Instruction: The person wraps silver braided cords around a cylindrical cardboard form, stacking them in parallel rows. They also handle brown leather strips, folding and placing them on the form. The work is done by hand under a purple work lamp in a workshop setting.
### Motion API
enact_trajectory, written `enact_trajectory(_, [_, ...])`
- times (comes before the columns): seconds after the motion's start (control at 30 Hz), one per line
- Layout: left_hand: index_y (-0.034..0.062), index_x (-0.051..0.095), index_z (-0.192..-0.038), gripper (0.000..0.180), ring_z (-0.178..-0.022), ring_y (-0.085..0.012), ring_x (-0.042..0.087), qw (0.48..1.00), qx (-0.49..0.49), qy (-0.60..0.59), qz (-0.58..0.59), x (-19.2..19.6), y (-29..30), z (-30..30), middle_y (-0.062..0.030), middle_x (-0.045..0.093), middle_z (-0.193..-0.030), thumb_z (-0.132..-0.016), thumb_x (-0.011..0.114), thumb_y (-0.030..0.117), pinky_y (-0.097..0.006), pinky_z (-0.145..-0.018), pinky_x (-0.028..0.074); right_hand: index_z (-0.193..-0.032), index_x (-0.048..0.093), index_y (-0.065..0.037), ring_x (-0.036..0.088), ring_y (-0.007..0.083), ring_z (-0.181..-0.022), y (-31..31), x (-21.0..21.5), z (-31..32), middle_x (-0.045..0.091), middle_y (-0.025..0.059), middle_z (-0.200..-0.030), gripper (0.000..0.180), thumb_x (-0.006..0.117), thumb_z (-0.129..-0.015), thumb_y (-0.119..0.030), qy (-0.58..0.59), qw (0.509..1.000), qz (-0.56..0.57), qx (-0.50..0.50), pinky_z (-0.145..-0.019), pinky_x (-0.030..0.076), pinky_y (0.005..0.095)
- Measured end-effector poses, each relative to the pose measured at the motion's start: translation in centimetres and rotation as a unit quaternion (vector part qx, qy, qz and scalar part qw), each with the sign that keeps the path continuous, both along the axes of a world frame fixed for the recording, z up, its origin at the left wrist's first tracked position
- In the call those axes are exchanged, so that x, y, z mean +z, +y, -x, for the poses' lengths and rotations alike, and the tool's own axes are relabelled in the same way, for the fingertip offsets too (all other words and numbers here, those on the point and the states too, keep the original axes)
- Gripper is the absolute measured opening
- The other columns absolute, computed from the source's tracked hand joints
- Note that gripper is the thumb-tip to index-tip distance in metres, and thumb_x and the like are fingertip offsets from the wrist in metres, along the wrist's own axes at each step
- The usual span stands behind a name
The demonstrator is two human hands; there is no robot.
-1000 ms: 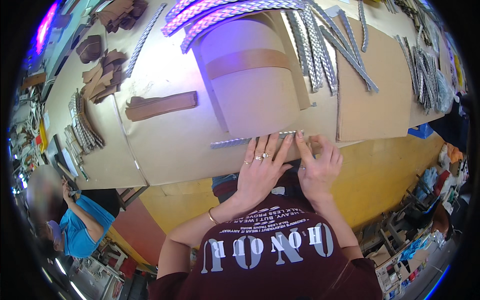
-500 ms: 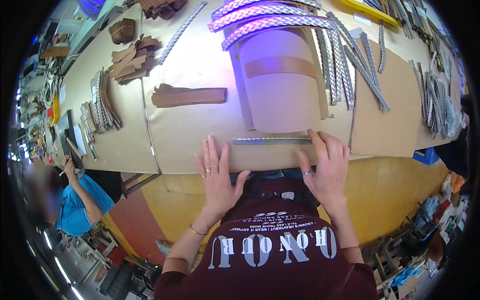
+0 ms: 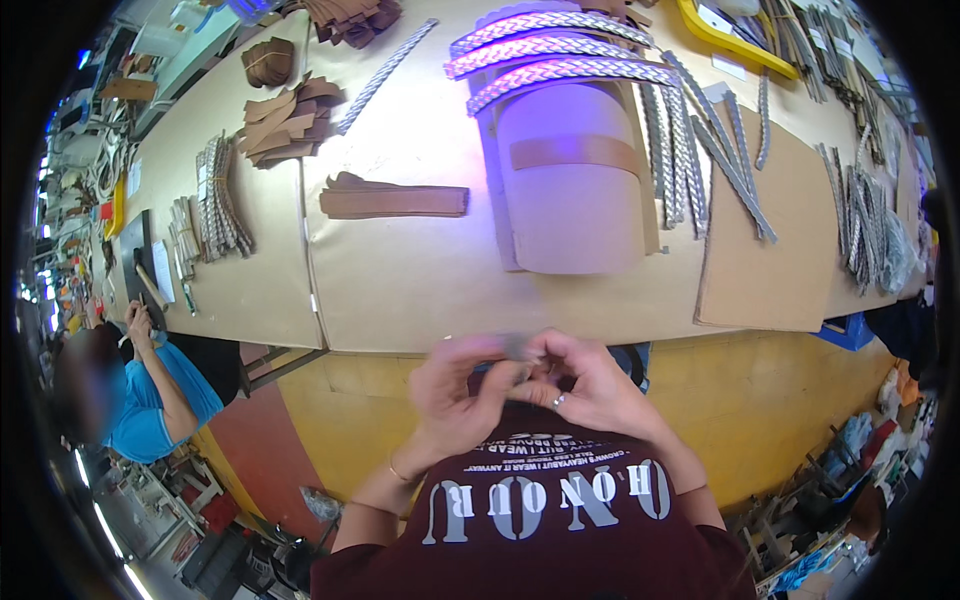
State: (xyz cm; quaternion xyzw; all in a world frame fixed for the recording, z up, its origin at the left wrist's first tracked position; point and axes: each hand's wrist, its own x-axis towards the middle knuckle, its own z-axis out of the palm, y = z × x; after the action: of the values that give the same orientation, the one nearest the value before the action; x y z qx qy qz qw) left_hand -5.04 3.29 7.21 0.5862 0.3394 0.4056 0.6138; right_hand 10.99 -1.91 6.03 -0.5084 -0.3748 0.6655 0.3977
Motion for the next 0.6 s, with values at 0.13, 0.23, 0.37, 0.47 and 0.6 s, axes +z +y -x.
enact_trajectory(0.13, [0.0056, 0.065, -0.110, 0.023, -0.072, -0.0204, 0.065, 0.934, -0.243, 0.223, -0.140, 1.6, 2.7, -2.4, -0.0106, 0.066, -0.084, -0.088, 0.066, 0.002, -0.032, -0.065, 0.051, -0.115, 0.057, 0.000, 0.059, 0.0082, -0.073, -2.6, 0.5, -4.4, 0.059, 0.0019, -0.082, 0.047, 0.082, -0.076, -0.006, 0.085, 0.995, 0.019, -0.045, -0.064, 0.049, 0.0205])
enact_trajectory(0.23, [0.0085, 0.065, -0.113, 0.029, -0.069, -0.0242, 0.062, 0.924, -0.246, 0.228, -0.184, 1.0, 2.5, -4.6, -0.0082, 0.064, -0.083, -0.084, 0.066, 0.002, -0.034, -0.062, 0.048, -0.121, 0.057, 0.002, 0.062, 0.0082, -0.078, -5.1, 0.9, -7.7, 0.063, 0.0043, -0.091, 0.049, 0.078, -0.077, 0.002, 0.079, 0.970, 0.041, -0.227, -0.068, 0.053, 0.0209])
enact_trajectory(0.37, [0.0088, 0.065, -0.113, 0.030, -0.071, -0.0248, 0.063, 0.913, -0.217, 0.256, -0.233, -0.9, 2.0, -5.7, -0.0074, 0.064, -0.084, -0.084, 0.066, 0.003, -0.035, -0.063, 0.049, -0.114, 0.061, 0.003, 0.062, 0.0071, -0.076, -6.3, 0.5, -8.7, 0.064, 0.0039, -0.089, 0.031, 0.071, -0.085, 0.002, 0.081, 0.956, 0.057, -0.277, -0.068, 0.053, 0.0208])
enact_trajectory(0.47, [0.0083, 0.065, -0.113, 0.030, -0.070, -0.0255, 0.062, 0.917, -0.210, 0.261, -0.215, -1.4, 1.8, -5.3, -0.0078, 0.064, -0.084, -0.083, 0.066, 0.002, -0.036, -0.064, 0.049, -0.111, 0.062, 0.003, 0.061, 0.0072, -0.075, -5.5, 0.1, -8.0, 0.065, 0.0047, -0.089, 0.025, 0.070, -0.087, 0.000, 0.048, 0.949, 0.067, -0.304, -0.067, 0.053, 0.0213])
enact_trajectory(0.6, [0.0060, 0.066, -0.111, 0.023, -0.071, -0.0273, 0.062, 0.912, -0.227, 0.279, -0.197, -1.3, 1.9, -4.9, -0.0111, 0.067, -0.088, -0.089, 0.062, 0.001, -0.036, -0.064, 0.048, -0.104, 0.064, 0.003, 0.061, 0.0071, -0.072, -4.2, -0.1, -7.6, 0.065, 0.0030, -0.084, 0.018, 0.070, -0.088, -0.002, -0.010, 0.948, 0.036, -0.317, -0.065, 0.051, 0.0218])
